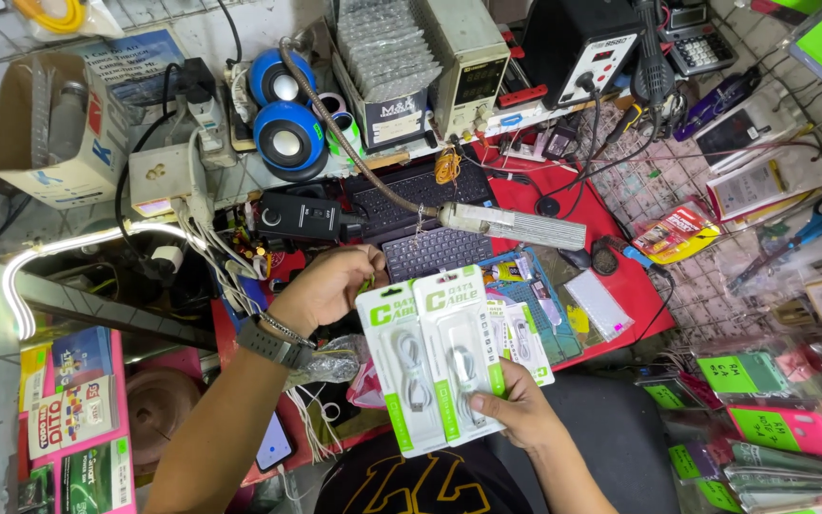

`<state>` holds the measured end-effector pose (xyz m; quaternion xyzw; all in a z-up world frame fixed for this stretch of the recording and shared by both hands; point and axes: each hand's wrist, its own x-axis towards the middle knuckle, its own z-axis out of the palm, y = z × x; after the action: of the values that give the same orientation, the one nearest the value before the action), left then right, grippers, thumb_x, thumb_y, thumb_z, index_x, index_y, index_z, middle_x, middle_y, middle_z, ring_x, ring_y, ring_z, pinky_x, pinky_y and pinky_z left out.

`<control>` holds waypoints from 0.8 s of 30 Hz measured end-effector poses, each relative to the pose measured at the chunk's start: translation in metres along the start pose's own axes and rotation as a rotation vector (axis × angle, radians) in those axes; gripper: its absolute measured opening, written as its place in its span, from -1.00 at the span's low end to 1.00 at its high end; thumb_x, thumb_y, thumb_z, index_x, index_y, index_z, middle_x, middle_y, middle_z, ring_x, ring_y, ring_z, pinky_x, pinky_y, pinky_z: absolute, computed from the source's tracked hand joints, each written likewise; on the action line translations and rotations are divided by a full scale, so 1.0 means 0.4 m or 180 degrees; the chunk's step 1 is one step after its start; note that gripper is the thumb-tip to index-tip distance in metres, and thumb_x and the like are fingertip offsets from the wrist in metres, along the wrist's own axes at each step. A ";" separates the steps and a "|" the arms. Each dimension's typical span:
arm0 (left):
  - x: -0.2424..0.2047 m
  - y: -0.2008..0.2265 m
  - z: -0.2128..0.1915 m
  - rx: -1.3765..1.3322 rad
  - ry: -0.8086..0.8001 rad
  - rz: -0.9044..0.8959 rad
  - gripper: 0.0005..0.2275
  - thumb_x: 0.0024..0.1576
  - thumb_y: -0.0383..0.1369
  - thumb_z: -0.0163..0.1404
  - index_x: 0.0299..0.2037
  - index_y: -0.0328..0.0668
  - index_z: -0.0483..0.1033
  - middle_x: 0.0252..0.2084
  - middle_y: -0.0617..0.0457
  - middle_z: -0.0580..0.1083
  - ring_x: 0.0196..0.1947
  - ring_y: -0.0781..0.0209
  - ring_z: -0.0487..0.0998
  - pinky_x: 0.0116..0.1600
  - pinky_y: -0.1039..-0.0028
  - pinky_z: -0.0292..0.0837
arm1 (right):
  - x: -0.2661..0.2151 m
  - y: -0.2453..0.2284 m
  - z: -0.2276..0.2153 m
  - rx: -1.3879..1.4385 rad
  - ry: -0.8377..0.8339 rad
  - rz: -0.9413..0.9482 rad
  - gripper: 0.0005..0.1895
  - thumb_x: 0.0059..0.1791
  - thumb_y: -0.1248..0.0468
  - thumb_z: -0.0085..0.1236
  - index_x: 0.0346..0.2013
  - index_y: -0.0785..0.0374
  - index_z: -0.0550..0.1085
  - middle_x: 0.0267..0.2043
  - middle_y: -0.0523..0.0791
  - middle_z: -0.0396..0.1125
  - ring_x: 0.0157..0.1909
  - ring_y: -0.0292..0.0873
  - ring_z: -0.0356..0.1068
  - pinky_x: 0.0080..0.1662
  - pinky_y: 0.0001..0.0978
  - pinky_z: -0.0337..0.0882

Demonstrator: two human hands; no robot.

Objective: Picking up packaged mobile phone cables from a desk and hanging them onto a wall-mounted display rack.

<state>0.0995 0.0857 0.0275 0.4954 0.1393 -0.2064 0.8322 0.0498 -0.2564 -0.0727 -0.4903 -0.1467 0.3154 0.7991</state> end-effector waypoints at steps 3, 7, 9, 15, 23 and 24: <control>-0.022 -0.004 0.018 -0.0071 0.0135 0.0039 -0.79 0.28 -0.39 -0.16 -0.39 -0.20 0.47 -0.42 0.07 0.45 -0.34 0.08 0.59 -0.37 0.32 0.62 | 0.015 -0.017 0.016 0.0151 0.0105 -0.0188 -0.68 -0.09 0.33 0.38 -0.09 0.39 0.54 -0.18 0.02 0.56 -0.26 -0.08 0.56 -0.28 -0.19 0.56; -0.014 -0.026 -0.005 -0.0396 -0.0031 -0.0056 -0.61 0.27 -0.04 -0.25 -0.15 -0.25 0.43 -0.29 -0.15 0.46 -0.42 0.01 0.48 -0.30 0.25 0.48 | 0.029 -0.013 0.009 0.0241 0.0612 -0.0095 -0.62 -0.11 0.41 0.33 -0.01 0.42 0.51 -0.21 0.04 0.55 -0.34 -0.07 0.54 -0.38 -0.23 0.53; -0.029 -0.021 0.001 -0.0562 0.0255 -0.0154 -0.54 0.27 0.02 -0.26 -0.11 -0.28 0.45 -0.40 -0.02 0.32 -0.44 0.03 0.40 -0.27 0.20 0.31 | 0.046 -0.042 0.032 0.0529 0.0626 -0.0271 -0.42 -0.11 0.42 0.31 0.21 0.36 0.41 0.06 0.13 0.50 -0.05 0.09 0.55 -0.15 -0.03 0.60; -0.090 -0.021 0.019 -0.0129 0.0488 -0.0167 -0.88 0.06 -0.57 -0.13 -0.29 -0.11 0.34 -0.41 0.05 0.32 -0.49 0.24 0.29 -0.43 0.47 0.19 | 0.059 -0.040 0.012 0.0699 0.0613 -0.0168 -0.47 -0.09 0.46 0.25 0.19 0.35 0.43 0.12 0.13 0.47 0.02 0.13 0.53 -0.09 0.02 0.62; -0.425 0.019 -0.139 0.0439 0.1574 0.0619 -0.75 0.14 -0.62 -0.24 -0.08 -0.44 0.50 -0.28 -0.16 0.53 -0.34 0.10 0.55 -0.28 0.42 0.49 | 0.124 -0.070 0.104 0.0634 -0.0212 0.0044 -0.46 -0.07 0.42 0.26 0.22 0.31 0.44 0.12 0.05 0.49 0.04 0.05 0.54 -0.08 -0.10 0.63; -0.481 0.009 -0.156 0.0896 0.1579 0.0833 -0.67 0.10 -0.66 -0.31 -0.09 -0.41 0.55 -0.23 -0.13 0.56 -0.27 0.10 0.60 -0.16 0.39 0.57 | 0.135 -0.062 0.115 0.0645 -0.0180 0.0057 -0.44 -0.08 0.42 0.26 0.24 0.34 0.43 0.11 0.07 0.49 0.02 0.06 0.54 -0.07 -0.09 0.60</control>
<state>-0.0692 0.1819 0.0848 0.6547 0.2432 0.0125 0.7156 0.0745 -0.1975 -0.0332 -0.3992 -0.1321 0.3494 0.8373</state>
